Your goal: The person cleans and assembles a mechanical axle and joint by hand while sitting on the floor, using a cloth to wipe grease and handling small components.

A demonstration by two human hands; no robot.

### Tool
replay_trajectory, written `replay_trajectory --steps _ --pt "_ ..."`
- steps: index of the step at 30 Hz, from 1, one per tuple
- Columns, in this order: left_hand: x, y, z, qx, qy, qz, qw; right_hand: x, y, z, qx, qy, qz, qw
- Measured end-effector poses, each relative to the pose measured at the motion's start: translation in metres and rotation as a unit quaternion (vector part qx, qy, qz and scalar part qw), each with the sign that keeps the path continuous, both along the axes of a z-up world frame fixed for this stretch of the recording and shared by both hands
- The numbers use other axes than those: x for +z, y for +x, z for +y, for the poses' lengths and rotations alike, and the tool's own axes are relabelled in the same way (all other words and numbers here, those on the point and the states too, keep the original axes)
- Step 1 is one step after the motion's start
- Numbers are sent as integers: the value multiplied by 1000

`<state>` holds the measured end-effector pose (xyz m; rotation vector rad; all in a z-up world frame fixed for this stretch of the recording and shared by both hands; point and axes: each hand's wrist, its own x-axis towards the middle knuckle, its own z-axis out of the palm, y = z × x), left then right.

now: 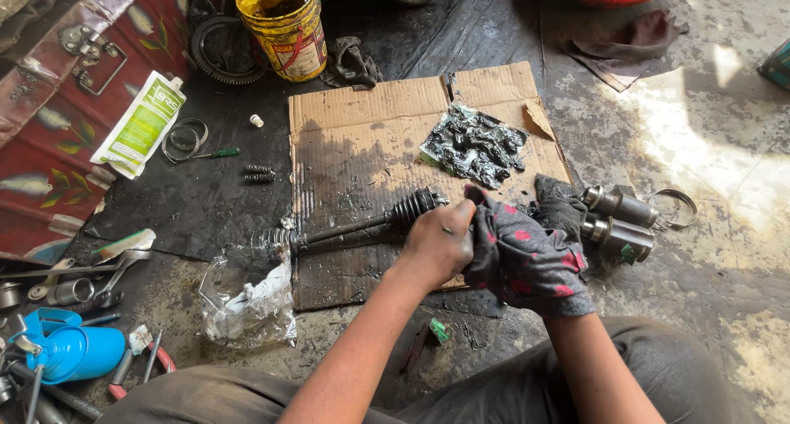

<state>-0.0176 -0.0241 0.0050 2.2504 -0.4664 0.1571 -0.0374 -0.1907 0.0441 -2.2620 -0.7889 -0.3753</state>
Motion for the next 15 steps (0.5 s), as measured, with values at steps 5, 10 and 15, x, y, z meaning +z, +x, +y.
replay_trajectory --steps 5,10,15 --pt "3 -3 1 -13 15 -25 999 0 -7 0 13 -50 -50 997" --pt "11 -7 -11 41 -94 60 993 -19 2 1 44 30 -33 998" --pt "9 -7 -18 5 -16 143 990 -48 7 -15 -111 20 168 979"
